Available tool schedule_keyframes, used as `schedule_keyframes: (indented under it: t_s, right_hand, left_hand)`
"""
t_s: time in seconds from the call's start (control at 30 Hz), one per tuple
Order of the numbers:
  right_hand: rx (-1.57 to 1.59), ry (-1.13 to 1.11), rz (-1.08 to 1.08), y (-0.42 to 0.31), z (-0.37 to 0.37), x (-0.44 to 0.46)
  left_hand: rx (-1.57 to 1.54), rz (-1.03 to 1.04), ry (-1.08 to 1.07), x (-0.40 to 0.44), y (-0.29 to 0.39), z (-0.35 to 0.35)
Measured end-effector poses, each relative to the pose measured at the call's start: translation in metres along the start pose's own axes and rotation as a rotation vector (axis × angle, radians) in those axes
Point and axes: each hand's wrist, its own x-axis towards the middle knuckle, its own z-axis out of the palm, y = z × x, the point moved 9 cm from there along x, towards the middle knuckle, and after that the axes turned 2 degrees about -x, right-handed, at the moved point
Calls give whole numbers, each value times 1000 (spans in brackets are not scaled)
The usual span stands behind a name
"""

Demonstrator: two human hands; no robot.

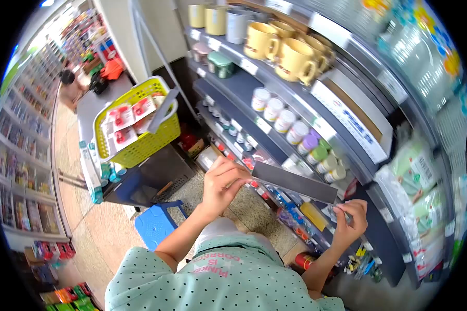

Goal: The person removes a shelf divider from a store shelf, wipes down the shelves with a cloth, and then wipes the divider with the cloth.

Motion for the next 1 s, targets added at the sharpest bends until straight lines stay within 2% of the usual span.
schedule_keyframes:
  t_s: [0.2, 0.3, 0.33, 0.53, 0.6, 0.8, 1.0]
  right_hand:
    - [168, -118, -140, -59, 98, 32]
    - [256, -199, -84, -79, 144, 33]
    - [268, -214, -150, -89, 159, 35]
    - [406, -417, -165, -161, 259, 24]
    - [475, -507, -130, -181, 296, 9]
    - [648, -673, -254, -275, 385, -38]
    - [756, -722, -331, -332, 439, -90]
  left_hand:
    - [117, -71, 174, -11, -33, -101]
    - [184, -110, 244, -17, -46, -149]
    - [203, -128, 271, -20, -51, -164]
    - [373, -261, 382, -48, -84, -262]
    - [471, -281, 422, -61, -99, -295]
    - [648, -454, 584, -115, -153, -388]
    - [605, -550, 743, -145, -194, -446]
